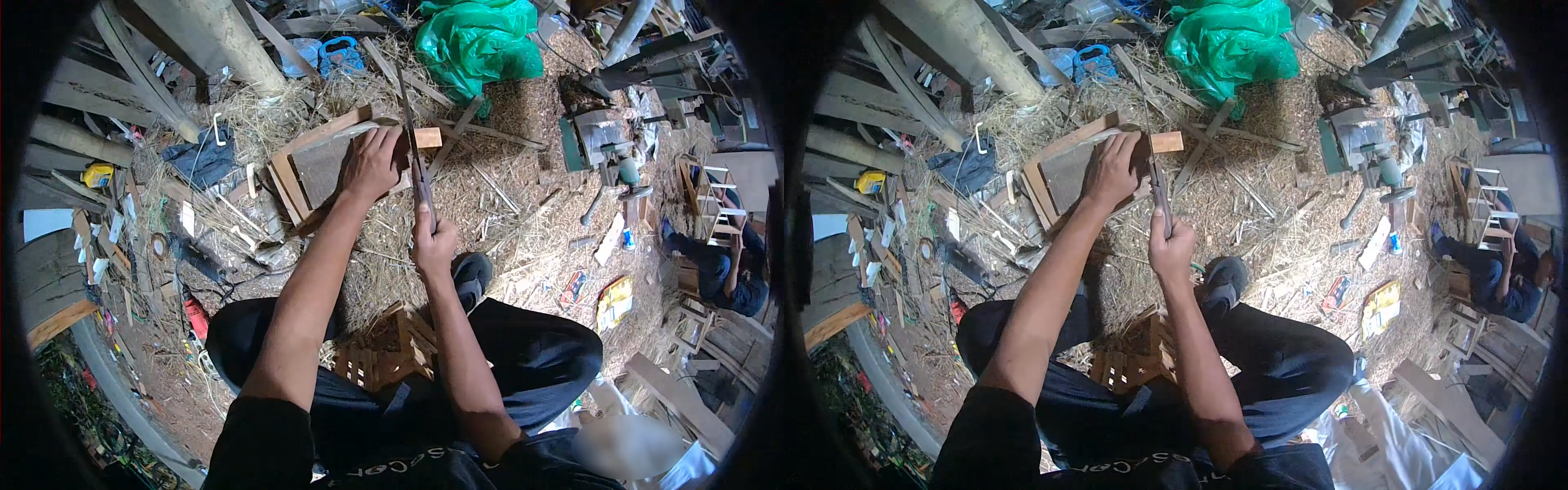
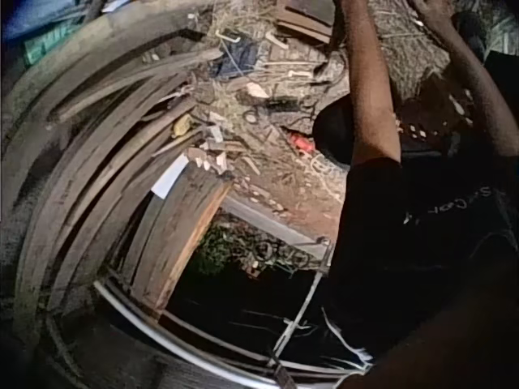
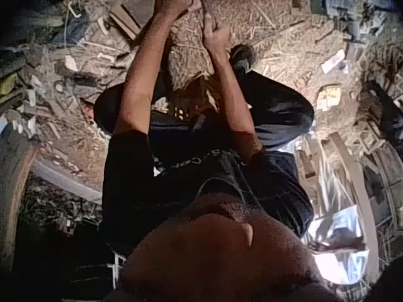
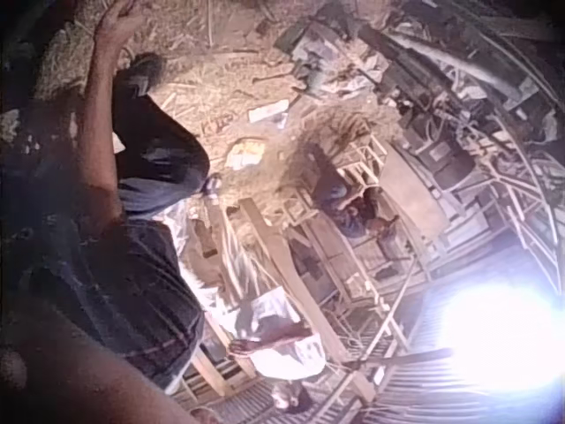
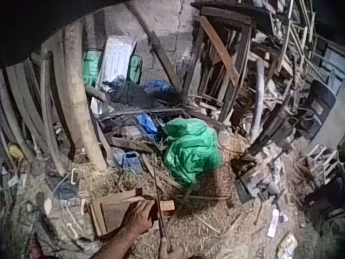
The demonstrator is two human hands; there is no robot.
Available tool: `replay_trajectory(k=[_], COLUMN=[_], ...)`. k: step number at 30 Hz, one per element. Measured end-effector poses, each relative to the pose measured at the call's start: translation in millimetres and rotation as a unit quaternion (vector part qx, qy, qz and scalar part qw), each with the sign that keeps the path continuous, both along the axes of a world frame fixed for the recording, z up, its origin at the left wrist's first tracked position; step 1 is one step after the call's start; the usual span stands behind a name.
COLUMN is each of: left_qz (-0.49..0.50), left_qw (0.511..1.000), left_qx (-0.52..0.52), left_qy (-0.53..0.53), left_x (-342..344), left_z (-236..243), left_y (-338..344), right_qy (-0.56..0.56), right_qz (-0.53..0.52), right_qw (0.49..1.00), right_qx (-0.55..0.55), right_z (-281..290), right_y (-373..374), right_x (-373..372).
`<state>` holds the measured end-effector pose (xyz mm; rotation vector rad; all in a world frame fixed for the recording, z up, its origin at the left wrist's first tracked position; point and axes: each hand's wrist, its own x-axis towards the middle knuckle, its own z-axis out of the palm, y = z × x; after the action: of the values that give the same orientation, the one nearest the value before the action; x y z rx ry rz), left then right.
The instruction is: The person fits wooden pieces together, marks a piece of wood with a pencil, and cuts it using a hand saw.
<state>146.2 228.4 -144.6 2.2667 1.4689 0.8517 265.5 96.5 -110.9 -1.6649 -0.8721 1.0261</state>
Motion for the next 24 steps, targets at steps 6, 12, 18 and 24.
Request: replay_trajectory(k=[6,12,18,24], left_qz=[-0.003,0.007,0.018,0.032], left_qw=[1.0,0.998,0.999,0.999], left_qx=[0.002,0.018,0.006,0.02], left_qy=[-0.001,0.055,0.043,0.009], left_x=[-0.8,-1.1,0.3,0.3], left_z=[2.2,4.5,9.1,1.4], left_y=[-0.7,-3.2,0.3,-1.7], right_qy=[-0.004,-0.033,0.074,0.105], right_qz=[-0.007,0.004,-0.075,-0.04], right_qw=[1.0,0.999,0.984,0.991], right_qx=[-0.013,-0.014,0.142,0.072], right_z=[-8.7,-12.8,27.8,25.3], right_y=[-3.9,-3.3,-4.0,-11.0], right_x=[1.1,5.0,15.5,28.2])
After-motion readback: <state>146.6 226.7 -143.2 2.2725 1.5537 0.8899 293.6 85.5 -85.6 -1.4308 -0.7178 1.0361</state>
